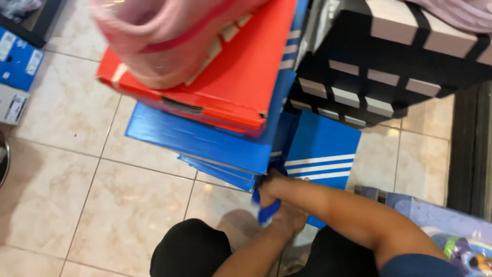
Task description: Wiping shoe boxes with a cloth and stacking them in a storage area
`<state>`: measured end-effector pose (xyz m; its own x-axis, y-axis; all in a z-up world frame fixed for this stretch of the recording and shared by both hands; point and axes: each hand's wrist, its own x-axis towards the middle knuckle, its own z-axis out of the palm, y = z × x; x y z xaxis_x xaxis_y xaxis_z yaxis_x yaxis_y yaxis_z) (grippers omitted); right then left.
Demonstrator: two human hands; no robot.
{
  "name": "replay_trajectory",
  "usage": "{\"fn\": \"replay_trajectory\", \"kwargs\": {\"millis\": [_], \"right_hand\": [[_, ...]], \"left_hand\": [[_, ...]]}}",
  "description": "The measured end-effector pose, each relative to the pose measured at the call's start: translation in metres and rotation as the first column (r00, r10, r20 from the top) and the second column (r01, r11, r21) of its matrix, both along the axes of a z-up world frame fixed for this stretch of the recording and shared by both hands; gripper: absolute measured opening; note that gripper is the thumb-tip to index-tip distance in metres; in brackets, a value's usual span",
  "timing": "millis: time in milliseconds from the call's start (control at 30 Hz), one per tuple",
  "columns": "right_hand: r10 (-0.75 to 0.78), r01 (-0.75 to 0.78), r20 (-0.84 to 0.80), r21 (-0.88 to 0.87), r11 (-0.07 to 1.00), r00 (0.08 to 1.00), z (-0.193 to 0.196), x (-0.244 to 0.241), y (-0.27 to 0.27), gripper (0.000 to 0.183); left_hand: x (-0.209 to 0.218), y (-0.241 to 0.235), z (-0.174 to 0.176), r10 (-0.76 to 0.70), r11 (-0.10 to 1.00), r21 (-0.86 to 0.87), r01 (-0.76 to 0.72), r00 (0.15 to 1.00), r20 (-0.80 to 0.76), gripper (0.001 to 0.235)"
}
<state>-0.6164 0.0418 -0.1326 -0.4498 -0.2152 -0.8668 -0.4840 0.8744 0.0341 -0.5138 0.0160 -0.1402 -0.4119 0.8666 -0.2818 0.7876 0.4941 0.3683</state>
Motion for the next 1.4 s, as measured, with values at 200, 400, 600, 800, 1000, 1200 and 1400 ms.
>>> {"fn": "replay_trajectory", "kwargs": {"millis": [200,400,600,800,1000,1200,1400], "right_hand": [[-0.014,0.055,-0.331,0.115,0.992,0.943,0.025,-0.095,0.122,0.029],[0.071,0.042,-0.691,0.145,0.989,0.719,-0.005,-0.104,0.171,0.028],[-0.438,-0.304,-0.632,-0.731,0.610,0.639,0.069,0.001,0.124,0.036],[-0.775,0.362,-0.597,-0.689,0.628,0.207,0.083,-0.023,0.227,0.066],[-0.999,0.968,-0.007,-0.249,-0.041,-0.044,0.111,-0.084,0.273,0.073],[-0.992,0.874,0.012,-0.475,0.105,0.126,0.121,-0.100,0.243,0.056],[-0.992,0.964,-0.091,-0.261,-0.057,-0.083,0.123,-0.045,0.315,0.057]], "left_hand": [[0.001,-0.005,0.024,0.072,0.978,0.204,-0.034,0.981,-0.181,0.077],[-0.003,-0.001,0.027,0.042,0.989,0.148,-0.020,0.989,-0.141,0.075],[0.002,0.005,0.019,0.073,0.997,0.023,-0.076,0.990,0.124,0.073],[-0.006,-0.002,0.029,0.045,0.982,0.188,-0.021,0.991,-0.126,0.078],[-0.004,-0.004,0.022,0.021,0.975,0.222,0.009,0.991,-0.131,0.075],[-0.001,-0.003,0.016,0.149,0.964,0.251,-0.084,0.955,-0.255,0.076],[0.003,-0.003,0.005,0.170,0.959,0.275,-0.065,0.909,-0.381,0.078]]}}
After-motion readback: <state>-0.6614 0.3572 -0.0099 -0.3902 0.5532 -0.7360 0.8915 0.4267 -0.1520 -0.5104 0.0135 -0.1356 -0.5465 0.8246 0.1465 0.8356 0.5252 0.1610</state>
